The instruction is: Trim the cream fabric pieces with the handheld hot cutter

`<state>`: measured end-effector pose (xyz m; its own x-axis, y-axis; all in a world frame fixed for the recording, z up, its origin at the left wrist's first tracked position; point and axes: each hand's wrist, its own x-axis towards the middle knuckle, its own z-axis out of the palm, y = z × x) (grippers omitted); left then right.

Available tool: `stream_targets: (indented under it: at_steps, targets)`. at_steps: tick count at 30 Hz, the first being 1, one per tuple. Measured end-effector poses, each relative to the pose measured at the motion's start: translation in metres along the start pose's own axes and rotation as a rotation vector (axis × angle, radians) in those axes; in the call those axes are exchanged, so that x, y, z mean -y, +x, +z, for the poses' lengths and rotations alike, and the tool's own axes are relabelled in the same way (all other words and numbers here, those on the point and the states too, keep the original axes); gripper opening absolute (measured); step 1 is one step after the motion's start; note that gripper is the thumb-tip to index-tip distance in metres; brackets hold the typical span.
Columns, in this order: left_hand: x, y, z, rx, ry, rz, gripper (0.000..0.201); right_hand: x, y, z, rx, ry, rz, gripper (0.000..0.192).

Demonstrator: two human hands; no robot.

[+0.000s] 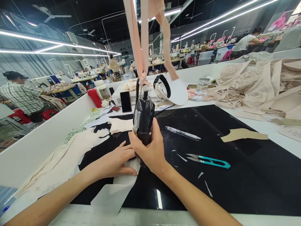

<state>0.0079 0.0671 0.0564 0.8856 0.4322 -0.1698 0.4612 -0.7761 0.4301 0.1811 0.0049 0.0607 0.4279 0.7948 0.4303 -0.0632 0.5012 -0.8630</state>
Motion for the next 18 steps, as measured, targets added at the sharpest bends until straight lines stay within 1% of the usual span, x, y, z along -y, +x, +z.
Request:
stream_targets:
  at_steps: [5,10,14,18]
  targets:
    - [0.0,0.0,-0.001,-0.002,-0.01,0.01,0.044,0.005,-0.004,0.0,-0.016,0.033,-0.027,0.037]
    - [-0.002,-0.001,-0.002,0.001,-0.006,0.017,0.048,0.009,-0.008,0.002,0.009,0.052,-0.008,0.031]
    - [0.001,0.0,0.002,-0.018,0.023,0.036,0.053,0.008,-0.009,0.003,0.014,0.065,-0.008,0.031]
    - [0.004,0.0,0.003,-0.039,0.046,0.065,0.053,0.007,-0.011,0.003,0.028,0.038,-0.008,0.03]
